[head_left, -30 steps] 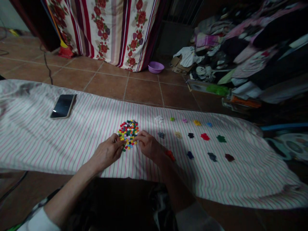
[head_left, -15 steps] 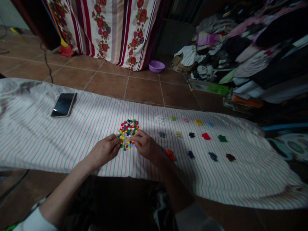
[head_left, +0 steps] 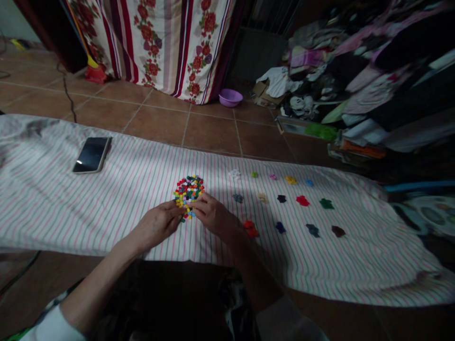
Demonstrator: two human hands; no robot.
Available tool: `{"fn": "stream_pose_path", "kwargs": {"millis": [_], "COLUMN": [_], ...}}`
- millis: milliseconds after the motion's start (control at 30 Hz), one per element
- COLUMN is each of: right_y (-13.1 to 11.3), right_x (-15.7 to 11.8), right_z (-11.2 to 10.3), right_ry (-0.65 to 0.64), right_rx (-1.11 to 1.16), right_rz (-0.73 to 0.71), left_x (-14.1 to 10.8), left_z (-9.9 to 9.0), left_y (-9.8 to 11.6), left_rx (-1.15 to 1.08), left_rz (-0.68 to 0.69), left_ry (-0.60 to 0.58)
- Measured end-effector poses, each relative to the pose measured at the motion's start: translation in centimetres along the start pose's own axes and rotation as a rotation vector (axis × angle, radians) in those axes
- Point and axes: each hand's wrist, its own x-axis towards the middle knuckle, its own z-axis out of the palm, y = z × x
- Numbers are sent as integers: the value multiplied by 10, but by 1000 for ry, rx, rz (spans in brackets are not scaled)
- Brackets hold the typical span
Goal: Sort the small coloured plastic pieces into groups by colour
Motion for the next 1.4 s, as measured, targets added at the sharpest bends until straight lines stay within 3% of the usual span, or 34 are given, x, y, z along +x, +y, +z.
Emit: {"fn": "stream_pose_path", "kwargs": {"millis": [500, 833, 1067, 1400], "right_y": [-5, -7, -13, -5], "right_x": [3, 7, 6, -2], "right_z": [1, 12, -3, -10], "right_ry": [21, 175, 174, 247], "right_rx": [-38, 71, 115, 69], "right_rz": [20, 70, 96, 110], "left_x": [2, 4, 8, 14], "left_z": [7, 9, 16, 16], "left_y": [3, 7, 8, 19], "left_rx": [100, 188, 199, 253], "left_rz": [39, 118, 149, 148], "left_ry": [9, 72, 86, 79]}}
